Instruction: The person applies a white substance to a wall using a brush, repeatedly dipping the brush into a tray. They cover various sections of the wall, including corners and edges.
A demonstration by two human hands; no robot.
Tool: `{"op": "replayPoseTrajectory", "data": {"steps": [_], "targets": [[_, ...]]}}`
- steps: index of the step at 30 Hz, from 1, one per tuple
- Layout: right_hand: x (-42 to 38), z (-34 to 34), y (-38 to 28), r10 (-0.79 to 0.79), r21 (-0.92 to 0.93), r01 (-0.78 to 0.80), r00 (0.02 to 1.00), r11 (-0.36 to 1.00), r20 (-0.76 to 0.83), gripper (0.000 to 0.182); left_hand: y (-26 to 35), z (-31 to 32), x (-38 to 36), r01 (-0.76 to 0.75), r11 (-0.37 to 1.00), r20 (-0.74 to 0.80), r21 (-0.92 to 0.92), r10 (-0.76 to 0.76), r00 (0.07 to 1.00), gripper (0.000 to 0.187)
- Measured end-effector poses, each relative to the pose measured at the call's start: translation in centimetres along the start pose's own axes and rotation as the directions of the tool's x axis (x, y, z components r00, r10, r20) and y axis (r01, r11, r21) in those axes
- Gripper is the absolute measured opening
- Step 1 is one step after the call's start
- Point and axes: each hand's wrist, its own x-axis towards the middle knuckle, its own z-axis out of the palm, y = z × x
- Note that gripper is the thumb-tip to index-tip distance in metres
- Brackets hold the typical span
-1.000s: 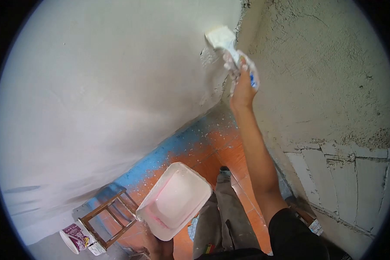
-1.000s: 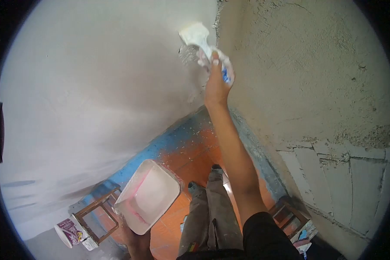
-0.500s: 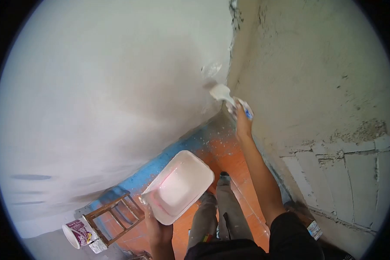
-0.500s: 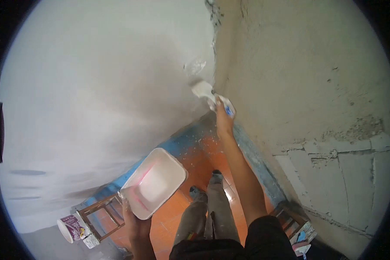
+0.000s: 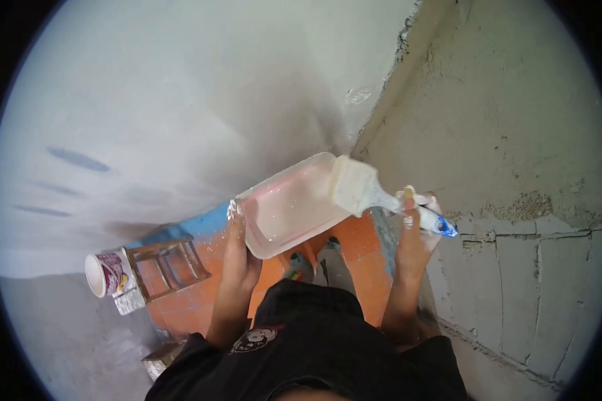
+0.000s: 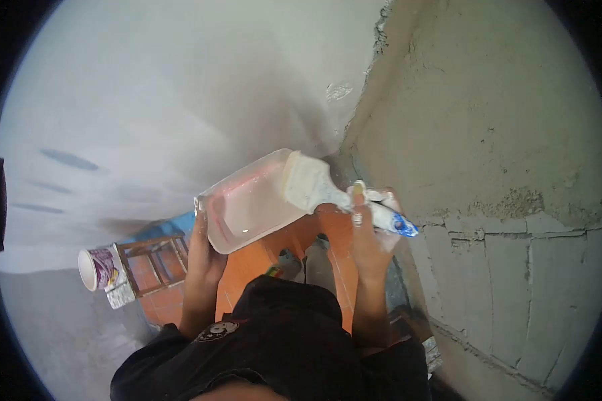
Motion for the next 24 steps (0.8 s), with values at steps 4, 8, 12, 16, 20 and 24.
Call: {"op": "replayPoseTrajectory", "data": {"steps": [4,8,12,16,20,24], "targets": [[-1.1,1.5,-1.4,-0.049,-0.093,0.075,0.965,0.993,0.259,0.005,0.5,0.3,-2.1,-0.071,0.997,0.04,0.024,0.07,0.997,0.049],[-0.7,3.2,-1.6,-0.027,-0.339,0.187,0.905,0.922,0.426,0.01,0.5,0.3,-3.2,-0.069,0.995,0.001,0.067,0.069,0.998,0.051],[-1.1,5.3,-1.6,-0.132,-0.381,0.372,0.839,0.846,0.527,0.012,0.8,0.8,-4.2,-0.101,0.987,0.0,0.127,0.102,0.995,0.054],[-1.1,6.0,-1.0,-0.16,-0.378,0.464,0.774,0.801,0.612,0.01,0.6,0.1,-4.3,-0.11,0.987,0.021,0.114,0.109,0.994,0.053],[-0.4,5.0,-0.6,-0.049,-0.238,0.202,0.849,0.95,0.527,0.005,0.4,0.1,-4.4,-0.089,0.992,-0.01,0.088,0.09,0.996,0.053],[1.0,3.6,0.2,0.024,-0.127,0.024,0.932,0.992,0.363,0.003,-0.1,0.4,-3.7,-0.102,0.993,-0.02,0.058,0.103,0.994,0.053]]}}
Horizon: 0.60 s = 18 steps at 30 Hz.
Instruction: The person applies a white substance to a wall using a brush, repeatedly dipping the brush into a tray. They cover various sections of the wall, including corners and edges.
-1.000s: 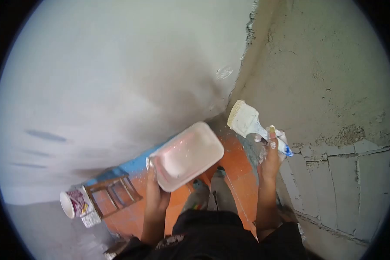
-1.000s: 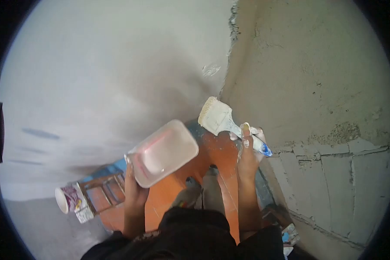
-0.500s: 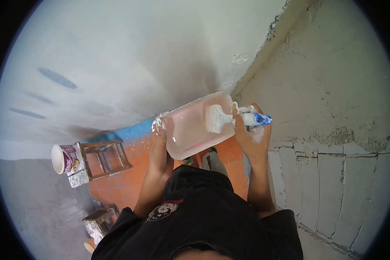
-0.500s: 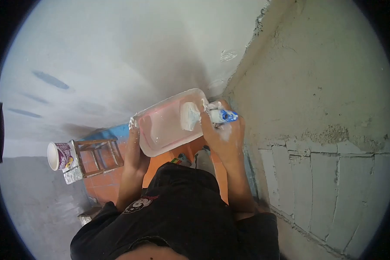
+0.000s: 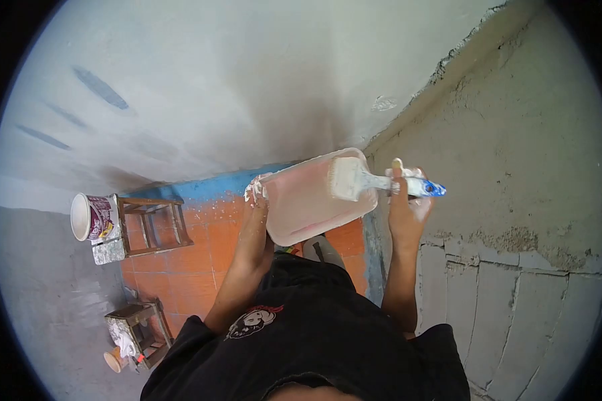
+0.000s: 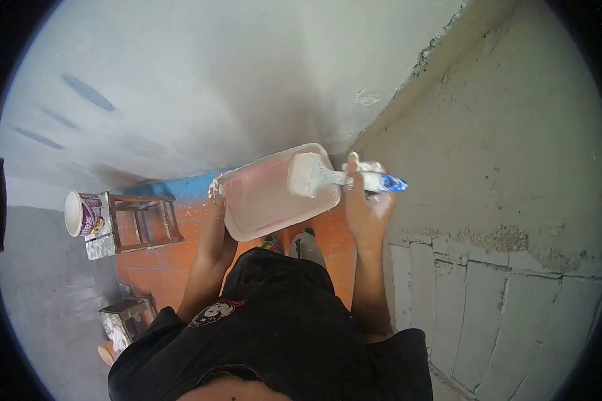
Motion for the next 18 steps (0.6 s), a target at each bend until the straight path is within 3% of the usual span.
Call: {"op": "replayPoseTrajectory", "data": {"steps": [2,5,9,15,18], "targets": [[0.6,-0.9,0.4,0.077,-0.006,-0.078,0.991,0.997,-0.106,0.011,0.1,0.7,0.0,0.016,0.999,-0.021,-0.044,-0.017,1.0,0.052],[1.6,-2.4,1.6,0.088,0.101,-0.071,0.98,0.992,-0.181,0.014,-0.1,1.7,0.0,-0.001,0.998,-0.029,-0.06,-0.001,1.0,0.052],[3.2,-3.8,1.1,0.078,0.085,-0.061,0.972,0.995,-0.22,0.014,-0.8,4.0,0.1,-0.039,0.999,-0.034,0.007,0.039,0.999,0.054],[6.0,-5.4,1.0,0.039,0.04,-0.032,0.98,0.999,-0.194,0.015,-1.4,7.3,0.1,0.021,0.999,-0.082,-0.03,-0.023,0.996,0.052],[7.1,-5.4,1.1,-0.028,-0.009,0.027,0.98,1.0,-0.196,0.015,-2.7,7.6,0.6,-0.04,0.999,-0.11,0.025,0.043,0.993,0.048]]}}
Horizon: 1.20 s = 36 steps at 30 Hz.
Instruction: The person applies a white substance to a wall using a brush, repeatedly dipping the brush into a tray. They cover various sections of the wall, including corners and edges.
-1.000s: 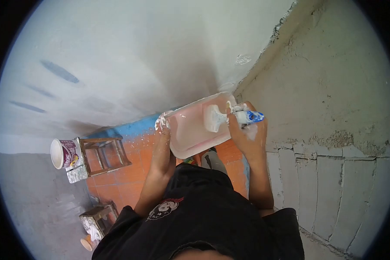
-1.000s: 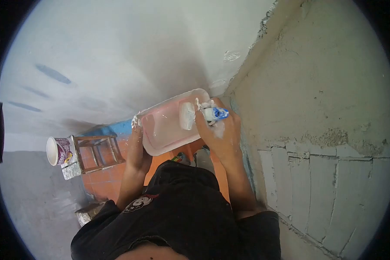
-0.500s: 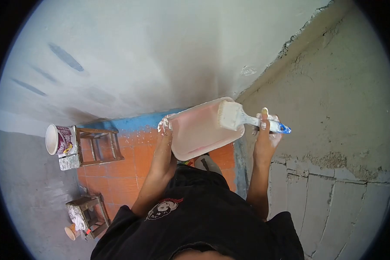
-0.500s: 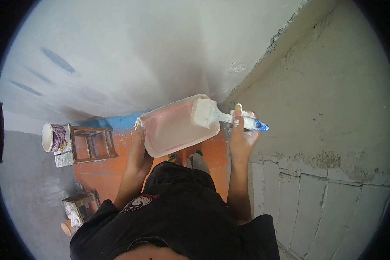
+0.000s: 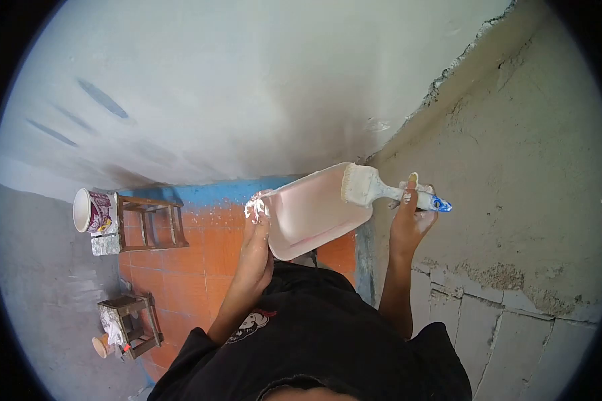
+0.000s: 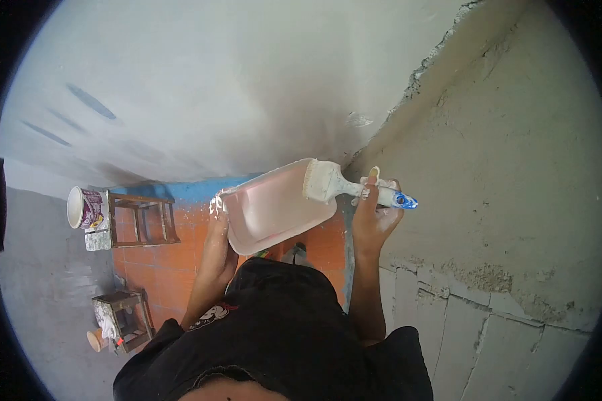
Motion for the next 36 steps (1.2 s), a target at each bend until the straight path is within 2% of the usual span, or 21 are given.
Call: {"op": "replayPoseTrajectory", "data": {"steps": [3,4,7,12,14,17,20,23,29,33,36], "targets": [[0.9,-0.3,0.9,-0.06,0.009,0.059,0.998,0.998,0.037,0.013,-1.1,0.5,0.3,0.007,1.0,-0.021,-0.003,-0.008,1.0,0.049],[1.0,-0.3,0.6,-0.01,0.038,0.008,0.999,0.999,0.053,0.012,-1.1,0.9,0.4,0.015,1.0,-0.025,-0.004,-0.015,1.0,0.049],[1.6,-0.8,1.4,-0.07,0.084,0.06,0.991,0.995,0.114,0.013,-1.3,2.0,0.6,0.023,1.0,-0.035,0.007,-0.023,0.999,0.049],[3.3,-1.7,1.4,-0.137,0.023,0.135,0.988,0.991,0.065,0.012,-2.3,2.4,1.9,-0.035,0.999,0.018,0.04,0.034,0.999,0.047],[4.2,-2.3,2.4,-0.186,-0.004,0.186,0.982,0.983,0.038,0.012,-2.3,2.8,2.1,-0.005,1.0,0.024,0.025,0.004,1.0,0.047],[4.5,-2.8,2.3,-0.121,0.001,0.121,0.993,0.993,0.005,0.012,-2.4,3.5,2.3,0.031,0.999,0.025,0.03,-0.032,0.999,0.047],[4.3,-3.1,2.4,0.012,0.075,-0.014,1.0,0.997,0.026,0.012,-2.2,4.1,2.7,0.065,0.997,0.025,0.046,-0.066,0.997,0.047],[4.4,-3.6,3.2,-0.085,0.09,0.08,0.995,0.993,0.051,0.013,-2.7,4.3,3.0,0.06,0.997,0.047,0.047,-0.063,0.997,0.048],[5.1,-4.0,4.2,-0.021,0.129,0.027,0.998,0.991,-0.051,0.012,-3.4,4.9,3.4,0.06,0.997,0.061,0.047,-0.063,0.996,0.047],[6.0,-4.1,4.9,-0.071,0.084,0.078,0.994,0.993,-0.082,0.012,-3.5,5.0,3.4,0.1,0.994,0.054,0.043,-0.103,0.993,0.047],[6.3,-4.2,6.2,-0.092,0.064,0.099,0.99,0.993,-0.108,0.013,-4.3,4.2,3.8,0.057,0.998,0.058,0.03,-0.059,0.997,0.046]]}}
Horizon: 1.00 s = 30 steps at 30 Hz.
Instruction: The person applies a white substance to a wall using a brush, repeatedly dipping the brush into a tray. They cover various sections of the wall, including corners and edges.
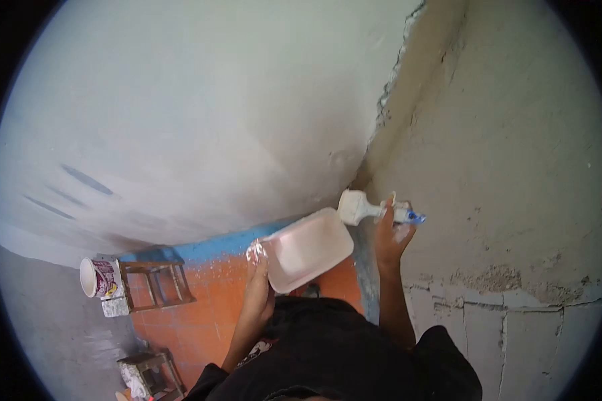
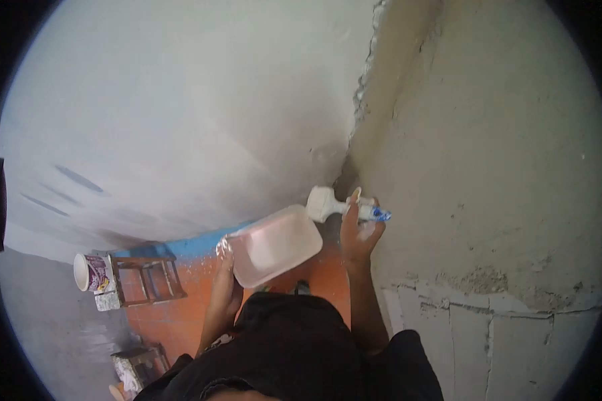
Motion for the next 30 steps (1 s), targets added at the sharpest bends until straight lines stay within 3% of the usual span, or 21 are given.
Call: {"op": "replayPoseTrajectory", "data": {"steps": [5,12,19,21,24,27,30], "targets": [[0.0,0.6,-1.1,0.118,0.056,-0.117,0.993,0.992,-0.024,0.014,1.6,0.5,0.5,0.034,0.999,-0.033,-0.039,-0.035,0.999,0.045],[-0.5,1.8,-0.6,0.103,-0.002,-0.103,0.993,0.995,0.051,0.014,3.3,-1.0,2.8,-0.009,0.998,0.019,0.055,0.008,1.0,0.051],[0.0,6.1,-0.4,-0.109,-0.345,0.129,0.991,0.93,0.077,0.014,6.5,-3.8,6.6,-0.029,0.992,0.199,0.122,0.004,0.98,0.053],[0.0,7.8,-0.7,-0.151,-0.438,0.171,0.985,0.882,0.082,0.016,8.1,-4.2,7.6,0.041,0.993,0.151,0.109,-0.058,0.987,0.053],[-0.7,10.2,-0.9,-0.091,-0.441,0.084,0.996,0.894,0.003,0.017,9.6,-6.0,10.0,0.097,0.986,0.141,0.136,-0.116,0.983,0.054],[-1.6,11.6,0.2,-0.161,-0.502,0.088,0.981,0.86,-0.105,0.02,11.4,-7.2,12.0,0.098,0.982,0.179,0.162,-0.127,0.976,0.053],[-1.6,13.4,1.0,0.079,-0.145,-0.15,0.91,0.978,-0.406,0.018,12.1,-9.1,14.3,0.074,0.982,0.26,0.176,-0.119,0.958,0.049]]}}
